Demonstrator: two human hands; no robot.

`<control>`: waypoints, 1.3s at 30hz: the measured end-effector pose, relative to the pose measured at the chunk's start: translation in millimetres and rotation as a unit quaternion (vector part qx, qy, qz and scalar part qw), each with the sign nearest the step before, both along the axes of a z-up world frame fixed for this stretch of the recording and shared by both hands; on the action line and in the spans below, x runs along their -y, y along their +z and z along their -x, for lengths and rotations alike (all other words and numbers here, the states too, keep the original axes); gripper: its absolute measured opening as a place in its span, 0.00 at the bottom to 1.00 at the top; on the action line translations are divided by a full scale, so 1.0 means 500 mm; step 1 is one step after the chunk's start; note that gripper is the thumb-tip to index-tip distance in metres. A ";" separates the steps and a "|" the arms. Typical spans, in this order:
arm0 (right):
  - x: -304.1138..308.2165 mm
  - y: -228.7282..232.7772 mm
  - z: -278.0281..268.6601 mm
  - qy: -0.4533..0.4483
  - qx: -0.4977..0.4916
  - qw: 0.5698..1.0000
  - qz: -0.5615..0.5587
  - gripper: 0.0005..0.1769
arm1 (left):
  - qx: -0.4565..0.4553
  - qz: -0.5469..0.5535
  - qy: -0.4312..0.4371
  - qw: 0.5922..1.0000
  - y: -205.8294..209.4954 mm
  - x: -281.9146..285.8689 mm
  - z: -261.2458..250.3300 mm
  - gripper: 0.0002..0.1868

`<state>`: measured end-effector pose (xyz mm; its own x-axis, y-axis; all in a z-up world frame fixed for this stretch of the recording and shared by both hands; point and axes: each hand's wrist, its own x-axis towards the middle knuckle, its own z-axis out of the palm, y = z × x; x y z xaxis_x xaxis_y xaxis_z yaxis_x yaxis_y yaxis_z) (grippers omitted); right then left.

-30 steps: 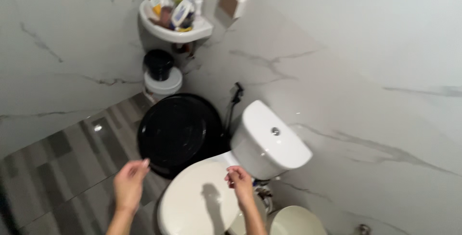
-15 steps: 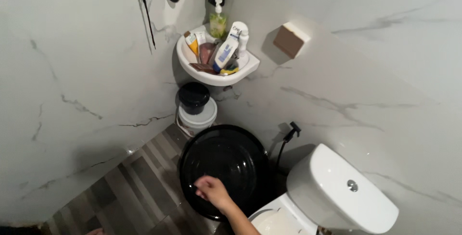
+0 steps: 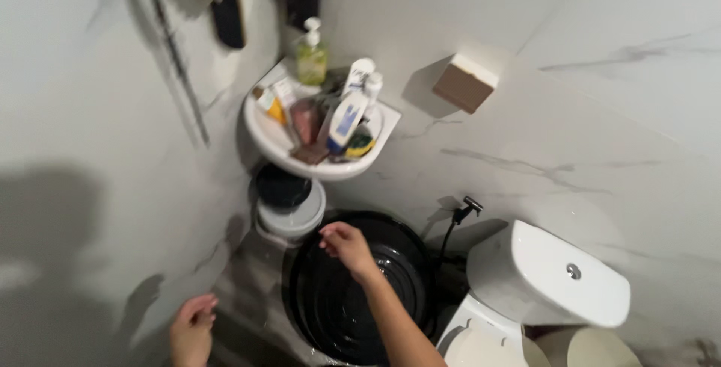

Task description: The person uses a handheld bidet sprayer to rinse the inside of the toilet bowl, the seat, and the tank. They then move to the sink area, pick up several toiletry bottles from a corner shelf, and place them on a wall-mounted holder.

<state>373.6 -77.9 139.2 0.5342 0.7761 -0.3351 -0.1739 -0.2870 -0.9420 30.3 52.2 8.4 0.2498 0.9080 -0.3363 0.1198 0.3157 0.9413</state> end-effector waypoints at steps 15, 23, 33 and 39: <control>-0.297 0.166 -0.552 -0.189 0.327 0.922 0.090 0.12 | -0.083 -0.298 -0.403 0.861 0.222 -0.414 -0.731 0.17; -0.455 -0.085 -0.434 -0.171 0.430 0.866 0.189 0.10 | -0.095 -0.397 -0.415 0.813 0.206 -0.444 -0.936 0.40; -0.576 0.076 -0.184 -0.227 0.517 0.807 0.176 0.08 | 0.122 -0.287 -0.385 0.869 0.259 -0.564 -0.848 0.44; -0.609 0.141 -0.119 -0.201 0.569 0.784 0.146 0.15 | 0.163 -0.122 -0.324 0.924 0.354 -0.630 -0.880 0.41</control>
<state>433.3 226.4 209.6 0.7976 0.4478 0.4041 0.6001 -0.6566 -0.4570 470.3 367.0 185.5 0.8196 0.5710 0.0466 -0.0922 0.0510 0.9944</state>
